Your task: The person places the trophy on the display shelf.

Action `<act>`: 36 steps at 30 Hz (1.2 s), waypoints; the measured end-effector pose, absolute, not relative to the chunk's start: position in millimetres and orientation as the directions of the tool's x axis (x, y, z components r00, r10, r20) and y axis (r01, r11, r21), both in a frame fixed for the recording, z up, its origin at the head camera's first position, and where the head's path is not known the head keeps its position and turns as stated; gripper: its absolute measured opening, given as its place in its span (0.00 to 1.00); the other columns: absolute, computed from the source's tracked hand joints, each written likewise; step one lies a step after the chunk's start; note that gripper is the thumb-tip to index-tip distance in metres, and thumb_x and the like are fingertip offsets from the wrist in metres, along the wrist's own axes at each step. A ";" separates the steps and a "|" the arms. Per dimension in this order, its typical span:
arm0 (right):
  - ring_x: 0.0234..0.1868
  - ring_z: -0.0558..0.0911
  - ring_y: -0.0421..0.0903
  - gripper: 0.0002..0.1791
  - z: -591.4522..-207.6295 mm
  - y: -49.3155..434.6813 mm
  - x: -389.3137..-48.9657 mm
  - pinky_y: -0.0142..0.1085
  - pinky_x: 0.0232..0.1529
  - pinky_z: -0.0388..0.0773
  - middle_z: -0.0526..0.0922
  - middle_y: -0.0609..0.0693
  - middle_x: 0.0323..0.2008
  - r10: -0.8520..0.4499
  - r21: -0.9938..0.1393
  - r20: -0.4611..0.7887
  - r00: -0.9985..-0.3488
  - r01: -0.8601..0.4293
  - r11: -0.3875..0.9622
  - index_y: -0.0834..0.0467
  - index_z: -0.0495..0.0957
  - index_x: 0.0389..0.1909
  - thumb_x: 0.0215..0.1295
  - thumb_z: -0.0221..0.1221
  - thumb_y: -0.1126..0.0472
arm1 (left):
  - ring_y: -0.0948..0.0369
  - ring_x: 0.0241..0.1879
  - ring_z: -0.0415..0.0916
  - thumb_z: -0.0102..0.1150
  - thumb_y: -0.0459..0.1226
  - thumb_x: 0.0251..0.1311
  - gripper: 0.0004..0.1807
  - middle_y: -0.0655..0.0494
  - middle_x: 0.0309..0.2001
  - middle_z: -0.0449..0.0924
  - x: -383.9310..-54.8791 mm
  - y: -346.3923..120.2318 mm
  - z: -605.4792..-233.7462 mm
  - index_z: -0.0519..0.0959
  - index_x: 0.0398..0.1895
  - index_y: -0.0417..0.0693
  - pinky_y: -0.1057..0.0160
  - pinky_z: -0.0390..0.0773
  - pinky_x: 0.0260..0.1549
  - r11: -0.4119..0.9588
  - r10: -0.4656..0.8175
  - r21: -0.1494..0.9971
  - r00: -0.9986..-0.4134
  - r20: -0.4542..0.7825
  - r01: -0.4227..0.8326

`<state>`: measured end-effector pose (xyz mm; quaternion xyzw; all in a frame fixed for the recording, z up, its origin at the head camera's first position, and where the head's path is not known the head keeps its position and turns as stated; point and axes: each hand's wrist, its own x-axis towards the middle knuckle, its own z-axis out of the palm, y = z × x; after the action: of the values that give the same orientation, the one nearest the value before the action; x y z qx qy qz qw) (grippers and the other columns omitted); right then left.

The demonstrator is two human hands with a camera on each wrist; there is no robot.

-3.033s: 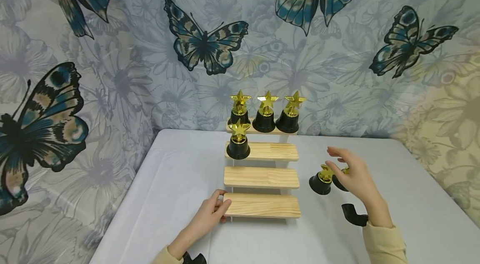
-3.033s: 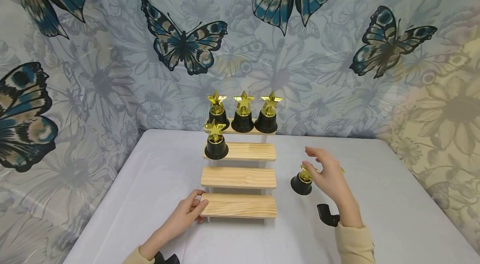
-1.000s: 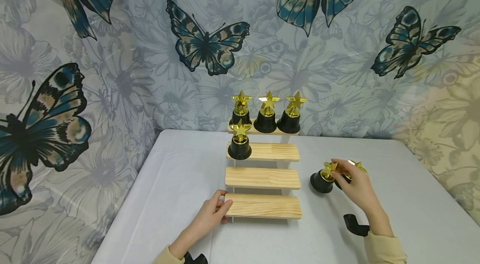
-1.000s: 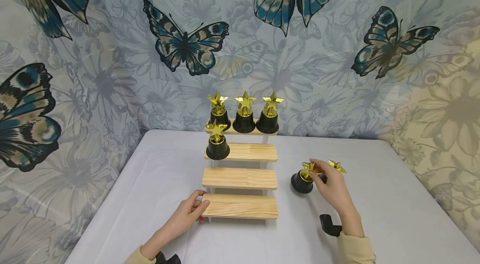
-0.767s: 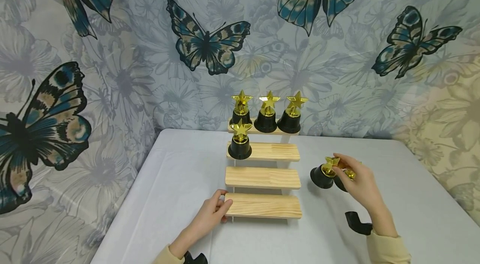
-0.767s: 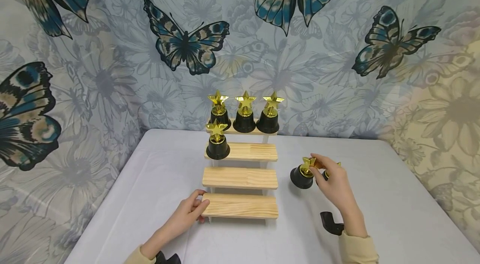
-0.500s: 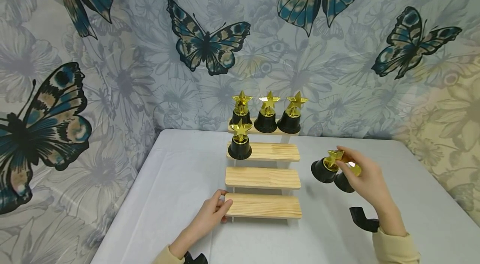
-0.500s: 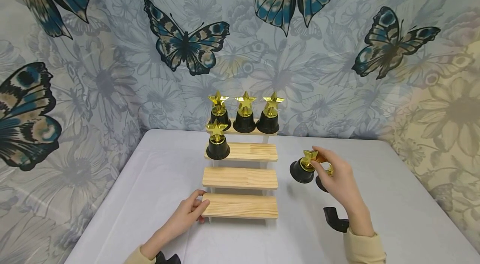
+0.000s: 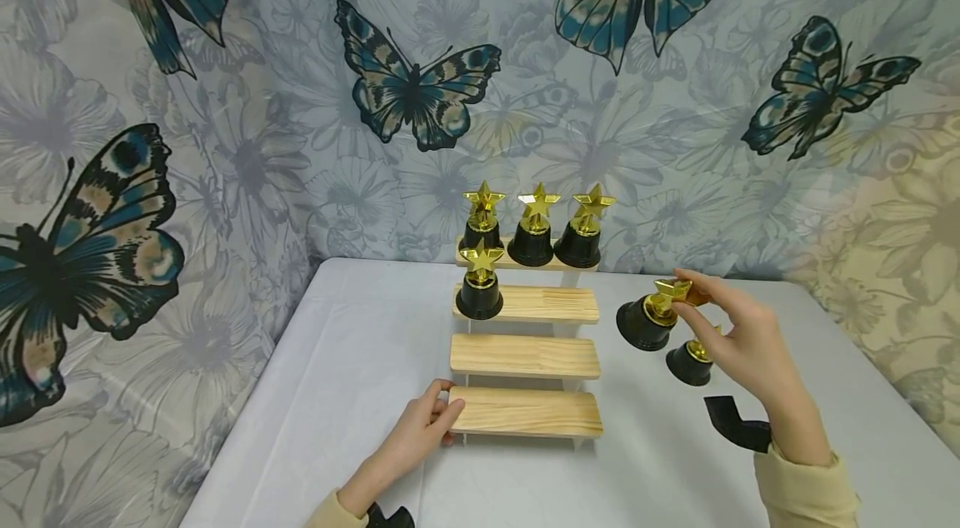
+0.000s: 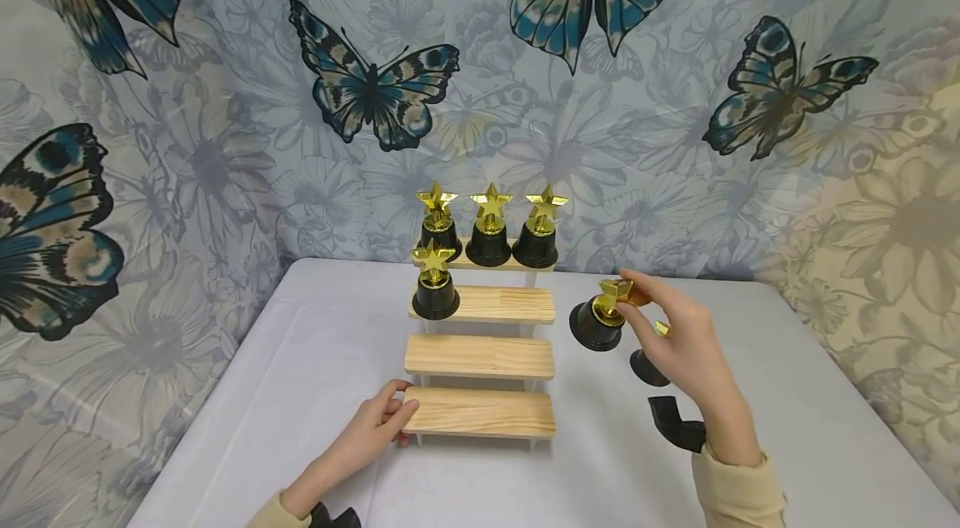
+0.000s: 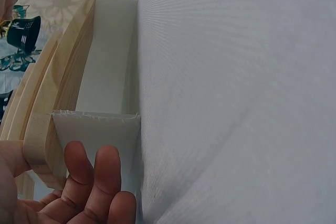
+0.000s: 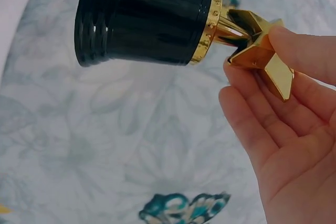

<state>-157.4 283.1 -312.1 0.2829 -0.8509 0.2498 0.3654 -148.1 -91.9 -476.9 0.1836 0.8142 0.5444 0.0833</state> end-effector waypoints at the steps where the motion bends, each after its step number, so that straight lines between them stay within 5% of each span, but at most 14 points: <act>1: 0.37 0.74 0.31 0.35 -309.3 281.4 -157.8 0.21 0.38 0.66 0.81 0.50 0.34 -0.301 -0.215 0.764 -0.571 -0.665 0.715 0.64 0.76 0.52 0.36 0.67 0.83 | 0.62 0.19 0.75 0.46 0.47 0.69 0.26 0.55 0.21 0.76 -148.1 -92.1 -476.6 0.64 0.56 0.32 0.68 0.72 0.18 0.340 0.389 0.917 -0.919 0.065 0.208; 23: 0.36 0.77 0.37 0.30 -293.4 230.0 -190.0 0.23 0.39 0.70 0.81 0.52 0.42 -0.412 -0.271 0.705 -0.577 -0.756 0.595 0.62 0.74 0.55 0.47 0.65 0.79 | 0.61 0.19 0.75 0.46 0.45 0.69 0.25 0.54 0.20 0.75 -147.0 -92.7 -474.0 0.63 0.57 0.33 0.68 0.71 0.18 0.311 0.394 0.931 -0.917 0.058 0.193; 36: 0.35 0.78 0.42 0.25 -294.5 199.1 -210.3 0.32 0.44 0.75 0.81 0.53 0.38 -0.429 -0.360 0.666 -0.610 -0.767 0.532 0.66 0.74 0.54 0.53 0.62 0.77 | 0.61 0.18 0.75 0.46 0.45 0.69 0.25 0.55 0.20 0.75 -148.0 -92.6 -476.4 0.63 0.56 0.32 0.68 0.71 0.18 0.330 0.397 0.920 -0.915 0.070 0.213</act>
<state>-210.3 199.1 -294.5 0.3575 -0.8358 0.3262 0.2592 -148.0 -92.6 -476.4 0.1880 0.8112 0.5474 0.0840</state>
